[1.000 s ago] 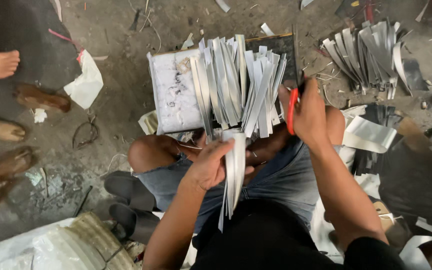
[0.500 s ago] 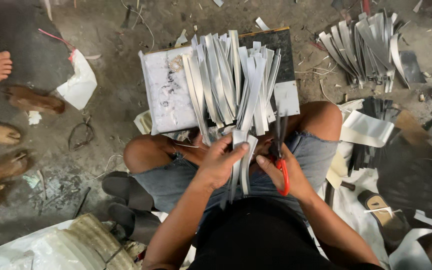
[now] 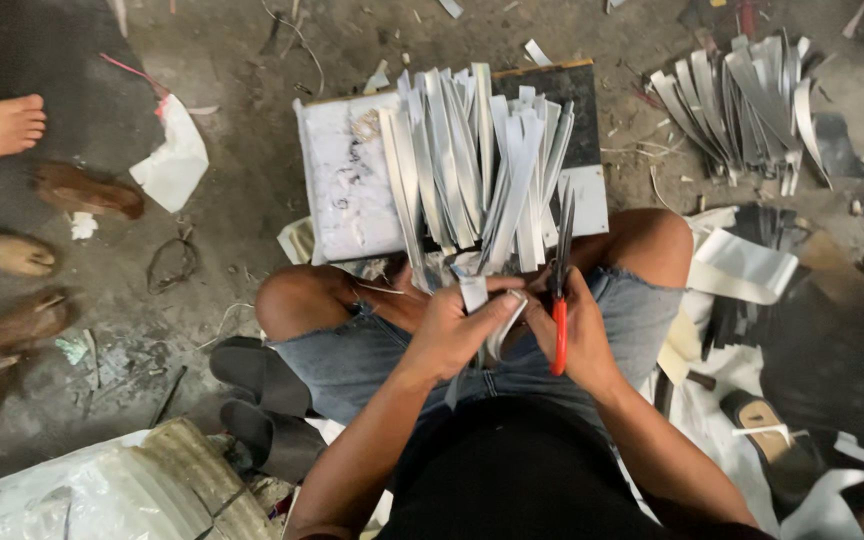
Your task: The person sits on the floor and uses red-handled scissors to cut long, thin strips of white material. They hold a stack of these strips in their left hand and trim them to a uniform length, placing the cut pieces into a pile on the floor.
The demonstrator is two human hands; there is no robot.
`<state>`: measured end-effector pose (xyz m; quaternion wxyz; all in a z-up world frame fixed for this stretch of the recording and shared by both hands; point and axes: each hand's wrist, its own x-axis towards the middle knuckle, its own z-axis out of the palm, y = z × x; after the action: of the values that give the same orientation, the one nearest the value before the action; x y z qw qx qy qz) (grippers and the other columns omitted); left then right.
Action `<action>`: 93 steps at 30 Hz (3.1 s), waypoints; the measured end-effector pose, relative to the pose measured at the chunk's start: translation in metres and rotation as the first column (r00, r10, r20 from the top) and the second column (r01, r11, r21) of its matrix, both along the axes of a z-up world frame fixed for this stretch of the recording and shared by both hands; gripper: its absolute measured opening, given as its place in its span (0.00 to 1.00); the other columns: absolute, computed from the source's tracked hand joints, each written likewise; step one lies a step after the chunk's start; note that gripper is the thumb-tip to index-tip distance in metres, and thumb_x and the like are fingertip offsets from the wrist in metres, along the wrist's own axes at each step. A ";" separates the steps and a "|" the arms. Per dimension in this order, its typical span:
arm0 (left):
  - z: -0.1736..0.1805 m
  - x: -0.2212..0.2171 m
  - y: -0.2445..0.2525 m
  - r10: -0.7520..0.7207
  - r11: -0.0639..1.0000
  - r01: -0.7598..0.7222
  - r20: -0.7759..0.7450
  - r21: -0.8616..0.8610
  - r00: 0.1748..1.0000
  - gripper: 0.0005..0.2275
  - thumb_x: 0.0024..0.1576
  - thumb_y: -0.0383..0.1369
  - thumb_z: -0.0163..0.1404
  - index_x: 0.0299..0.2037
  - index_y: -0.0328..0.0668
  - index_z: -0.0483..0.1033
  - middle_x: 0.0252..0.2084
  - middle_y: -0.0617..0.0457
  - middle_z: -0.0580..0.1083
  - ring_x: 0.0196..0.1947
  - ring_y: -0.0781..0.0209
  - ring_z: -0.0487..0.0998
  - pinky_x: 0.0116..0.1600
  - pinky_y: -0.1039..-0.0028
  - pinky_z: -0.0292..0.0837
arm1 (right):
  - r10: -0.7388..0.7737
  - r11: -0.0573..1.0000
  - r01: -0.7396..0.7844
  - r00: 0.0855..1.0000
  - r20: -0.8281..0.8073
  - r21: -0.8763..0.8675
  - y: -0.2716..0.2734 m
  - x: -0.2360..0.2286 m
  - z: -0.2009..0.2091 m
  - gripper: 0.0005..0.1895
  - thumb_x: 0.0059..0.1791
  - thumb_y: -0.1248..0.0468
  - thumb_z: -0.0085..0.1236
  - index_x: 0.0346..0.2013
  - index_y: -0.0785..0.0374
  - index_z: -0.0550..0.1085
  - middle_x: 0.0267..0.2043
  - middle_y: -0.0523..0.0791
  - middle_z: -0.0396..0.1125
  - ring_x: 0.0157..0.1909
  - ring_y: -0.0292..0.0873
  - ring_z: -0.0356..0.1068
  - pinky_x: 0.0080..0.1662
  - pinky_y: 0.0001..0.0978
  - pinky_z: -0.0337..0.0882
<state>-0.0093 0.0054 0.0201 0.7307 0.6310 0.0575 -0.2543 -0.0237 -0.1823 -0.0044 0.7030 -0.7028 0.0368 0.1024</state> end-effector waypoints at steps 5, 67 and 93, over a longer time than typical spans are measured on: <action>-0.029 0.000 0.001 0.139 0.986 -0.133 0.057 -0.102 0.989 0.11 0.62 0.35 0.58 0.48 0.35 0.76 0.37 0.58 0.75 0.37 0.70 0.72 0.41 0.79 0.70 | 0.043 0.998 -0.045 0.998 -0.047 -0.049 -0.003 -0.005 0.002 0.09 0.54 0.68 0.60 0.41 0.65 0.67 0.34 0.40 0.62 0.36 0.32 0.61 0.38 0.24 0.64; -0.010 -0.002 0.000 0.034 0.999 -0.031 -0.102 0.036 0.994 0.12 0.58 0.38 0.58 0.41 0.36 0.82 0.24 0.57 0.76 0.23 0.73 0.74 0.27 0.81 0.67 | 0.232 0.754 -0.380 0.917 -0.324 -0.535 -0.024 -0.039 0.006 0.15 0.49 0.57 0.55 0.31 0.68 0.72 0.19 0.51 0.64 0.23 0.45 0.65 0.32 0.43 0.67; -0.056 -0.015 0.102 0.050 0.598 -0.414 -0.483 -0.686 0.874 0.21 0.70 0.45 0.47 0.57 0.29 0.69 0.42 0.49 0.69 0.38 0.60 0.73 0.36 0.76 0.71 | -0.079 0.891 0.159 0.977 0.199 -0.425 0.006 0.093 0.037 0.08 0.57 0.69 0.56 0.47 0.67 0.66 0.36 0.43 0.70 0.37 0.36 0.71 0.42 0.27 0.71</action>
<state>-0.0243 0.1078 -0.0356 0.9263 0.1733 0.1807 -0.2816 0.0692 -0.1765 0.0322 0.5321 -0.8456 0.0397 -0.0145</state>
